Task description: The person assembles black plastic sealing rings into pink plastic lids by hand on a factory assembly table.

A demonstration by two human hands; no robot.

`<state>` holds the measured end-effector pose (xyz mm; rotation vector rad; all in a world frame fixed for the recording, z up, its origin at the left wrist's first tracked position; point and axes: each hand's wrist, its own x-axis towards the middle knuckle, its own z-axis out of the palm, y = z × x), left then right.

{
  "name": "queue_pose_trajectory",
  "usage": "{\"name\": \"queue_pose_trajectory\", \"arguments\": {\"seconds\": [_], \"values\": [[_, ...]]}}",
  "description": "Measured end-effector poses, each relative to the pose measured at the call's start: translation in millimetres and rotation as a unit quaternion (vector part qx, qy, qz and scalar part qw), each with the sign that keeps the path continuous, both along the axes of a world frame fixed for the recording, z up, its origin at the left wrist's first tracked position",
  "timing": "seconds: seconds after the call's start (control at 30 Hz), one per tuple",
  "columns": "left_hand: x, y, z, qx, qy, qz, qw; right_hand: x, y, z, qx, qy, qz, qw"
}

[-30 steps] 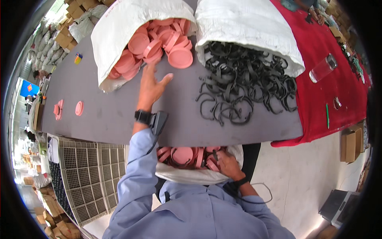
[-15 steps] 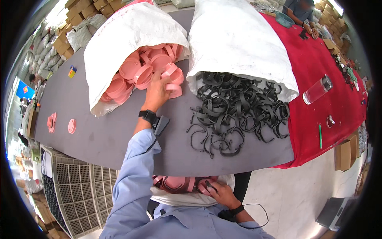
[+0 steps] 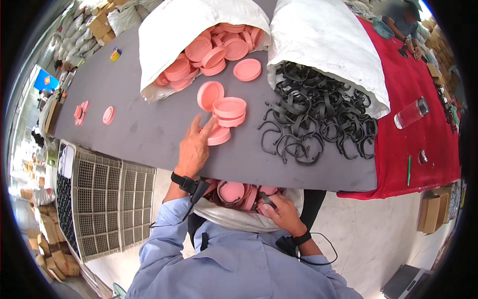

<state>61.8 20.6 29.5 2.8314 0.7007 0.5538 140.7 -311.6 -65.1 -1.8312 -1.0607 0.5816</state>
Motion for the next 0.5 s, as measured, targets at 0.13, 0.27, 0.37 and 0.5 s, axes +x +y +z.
{"name": "queue_pose_trajectory", "arguments": {"seconds": [0.13, 0.27, 0.37, 0.5], "values": [[-44, -8, -21, -0.138, -0.011, 0.065, 0.988, -6, 7, 24, 0.022, 0.035, 0.003, 0.999], [-69, -21, -40, -0.147, -0.126, 0.005, 0.981, -18, 25, 50, 0.035, 0.212, -0.012, 0.977], [-78, -40, -28, -0.265, -0.116, -0.015, 0.957, -22, 42, 53, 0.040, 0.216, -0.004, 0.976], [-101, -35, -29, -0.390, -0.140, -0.052, 0.908, -21, 73, 65, 0.047, 0.215, 0.019, 0.975]]}}
